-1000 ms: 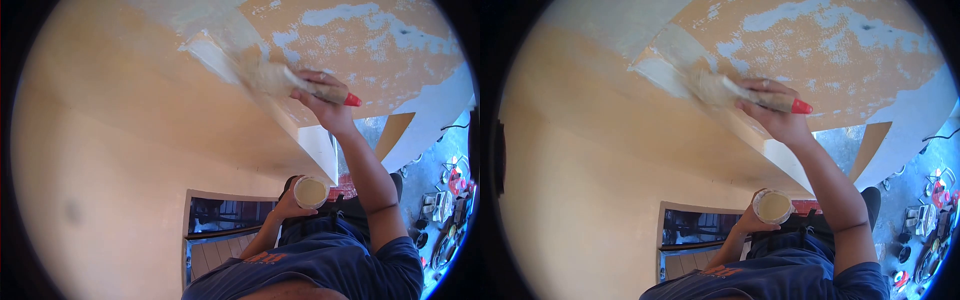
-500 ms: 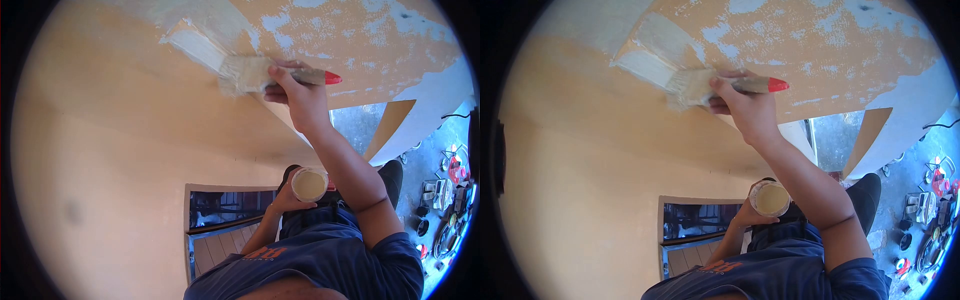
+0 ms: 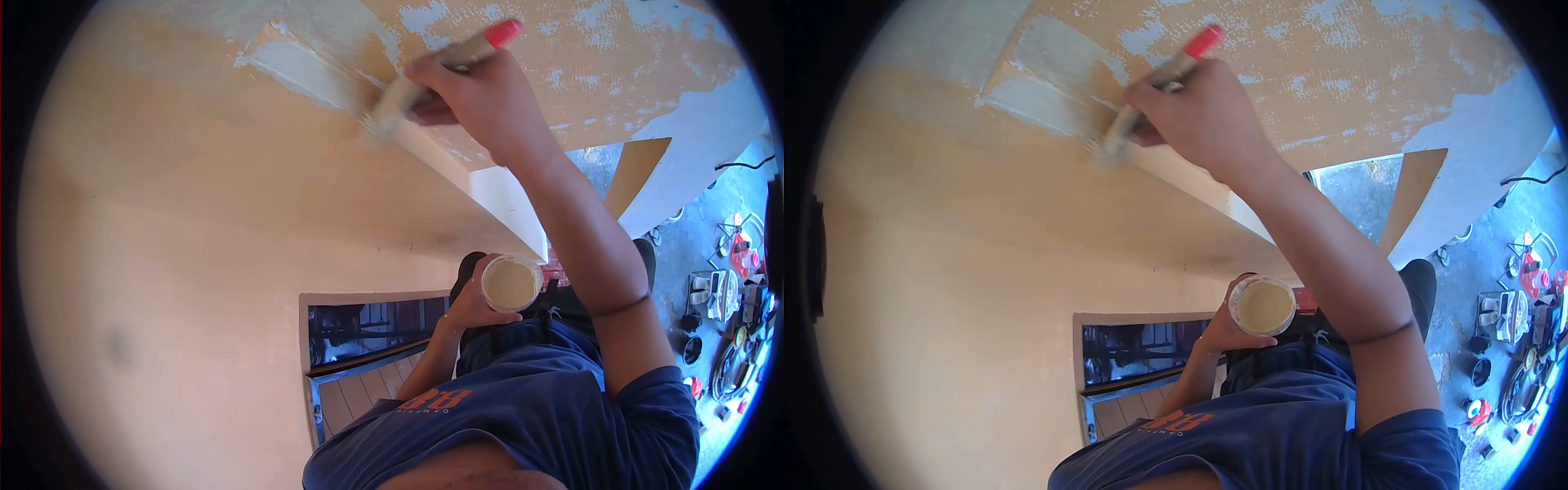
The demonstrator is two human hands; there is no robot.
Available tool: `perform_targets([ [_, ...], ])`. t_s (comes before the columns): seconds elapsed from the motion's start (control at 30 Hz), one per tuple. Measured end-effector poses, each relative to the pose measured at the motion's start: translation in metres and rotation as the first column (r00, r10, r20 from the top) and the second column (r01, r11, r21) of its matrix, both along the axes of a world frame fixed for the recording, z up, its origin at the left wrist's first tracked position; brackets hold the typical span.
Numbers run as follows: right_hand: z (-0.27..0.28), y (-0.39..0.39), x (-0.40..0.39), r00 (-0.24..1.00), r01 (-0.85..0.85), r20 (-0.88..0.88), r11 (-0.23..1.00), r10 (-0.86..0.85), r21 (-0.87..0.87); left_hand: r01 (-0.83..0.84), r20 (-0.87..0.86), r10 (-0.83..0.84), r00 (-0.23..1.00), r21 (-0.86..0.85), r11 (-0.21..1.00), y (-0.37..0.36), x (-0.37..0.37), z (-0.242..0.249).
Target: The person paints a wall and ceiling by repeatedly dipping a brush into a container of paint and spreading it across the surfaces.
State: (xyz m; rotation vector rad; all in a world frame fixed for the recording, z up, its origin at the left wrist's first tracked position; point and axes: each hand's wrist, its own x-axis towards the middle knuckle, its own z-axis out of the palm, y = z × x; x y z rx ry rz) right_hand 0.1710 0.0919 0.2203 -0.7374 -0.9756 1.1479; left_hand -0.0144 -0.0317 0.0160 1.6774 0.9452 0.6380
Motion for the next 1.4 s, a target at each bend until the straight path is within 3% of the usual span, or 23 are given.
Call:
perform_targets([
  [0.33,0.043,0.014,-0.01,0.9,-0.109,-0.409,0.985,0.154,0.132,0.014,-0.002,-0.014,1.0,-0.038,0.999,0.0,0.001,0.0],
  [0.4,0.044,0.021,-0.013,0.81,-0.12,-0.521,0.947,0.268,0.299,0.021,-0.024,-0.022,0.999,-0.035,0.999,0.001,0.001,0.003],
  [0.43,0.043,0.021,-0.015,0.81,-0.124,-0.519,0.945,0.273,0.304,0.017,-0.023,-0.018,1.0,-0.03,0.999,0.002,0.001,0.002],
  [0.5,0.035,0.016,-0.023,0.796,0.083,-0.593,0.947,0.124,0.31,0.015,0.022,-0.015,1.0,-0.021,1.0,0.001,-0.002,0.0],
  [0.53,0.028,0.015,-0.026,0.795,0.079,-0.592,0.947,0.129,0.312,0.011,0.023,-0.011,1.0,-0.018,1.0,0.001,-0.004,0.0],
  [0.63,-0.003,0.009,-0.031,0.875,-0.049,-0.477,0.994,0.09,0.096,-0.009,-0.027,0.008,1.0,-0.028,1.0,-0.001,-0.009,-0.001],
  [0.77,-0.039,-0.004,-0.017,0.903,-0.048,-0.429,0.997,0.015,-0.067,-0.016,-0.012,0.016,1.0,-0.021,1.0,-0.003,-0.012,-0.002],
  [0.83,-0.048,-0.009,-0.004,0.95,-0.054,-0.312,0.981,-0.006,-0.184,0.008,-0.038,-0.007,0.999,0.015,1.0,-0.003,-0.01,-0.003],
  [0.97,-0.033,-0.015,0.013,0.985,0.006,-0.169,0.984,-0.037,-0.176,0.046,-0.055,-0.045,0.997,0.021,0.999,0.0,-0.002,-0.001],
  [1.17,0.028,0.008,-0.008,0.99,-0.04,-0.134,0.996,0.051,0.08,0.033,-0.042,-0.034,0.999,-0.02,0.999,-0.002,0.0,0.007],
  [1.27,0.048,0.016,-0.007,0.976,-0.079,-0.194,0.993,0.095,0.088,0.022,0.015,-0.022,1.0,-0.046,0.999,-0.001,-0.003,0.004],
  [1.4,0.063,0.016,-0.009,0.882,-0.078,-0.438,0.971,0.173,0.227,0.032,-0.017,-0.032,0.999,-0.037,0.999,0.0,0.001,0.008],
])
